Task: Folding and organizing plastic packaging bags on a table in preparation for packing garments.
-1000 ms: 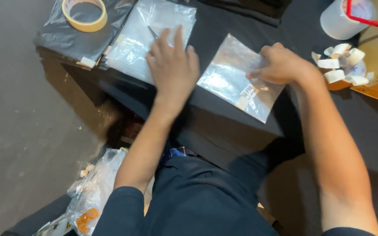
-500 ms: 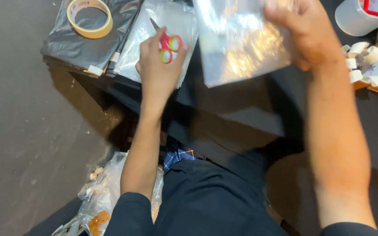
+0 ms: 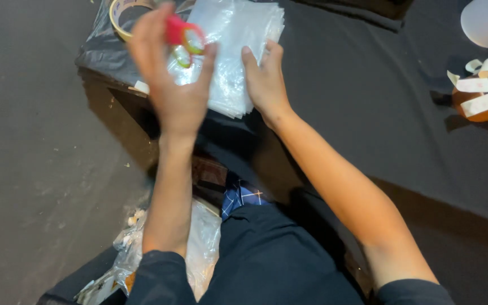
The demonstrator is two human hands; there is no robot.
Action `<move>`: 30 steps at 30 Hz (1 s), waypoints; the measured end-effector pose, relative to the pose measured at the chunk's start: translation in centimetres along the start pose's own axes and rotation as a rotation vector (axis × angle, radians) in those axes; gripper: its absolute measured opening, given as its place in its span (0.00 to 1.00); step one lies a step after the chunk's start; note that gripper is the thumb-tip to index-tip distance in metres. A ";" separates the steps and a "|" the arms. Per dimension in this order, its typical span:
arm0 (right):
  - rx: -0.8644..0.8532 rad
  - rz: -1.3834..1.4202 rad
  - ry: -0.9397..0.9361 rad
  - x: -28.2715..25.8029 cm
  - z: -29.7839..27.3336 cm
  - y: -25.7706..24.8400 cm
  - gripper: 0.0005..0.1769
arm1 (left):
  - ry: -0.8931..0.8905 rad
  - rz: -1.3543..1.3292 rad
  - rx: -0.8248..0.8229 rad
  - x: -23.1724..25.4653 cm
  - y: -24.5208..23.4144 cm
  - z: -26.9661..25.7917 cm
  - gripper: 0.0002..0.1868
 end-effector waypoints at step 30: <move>-0.103 0.246 -0.431 -5.3 -3.9 -10.3 0.10 | 0.258 0.385 -0.608 6.2 13.0 -4.0 0.41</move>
Point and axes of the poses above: each hand's wrist, its own z-axis towards the middle knuckle, its own y-axis out of the palm, x = y × z, the point moved 10 cm from there along z, towards the middle knuckle, and after that the axes turned 2 degrees about y, right-handed, at the moved point
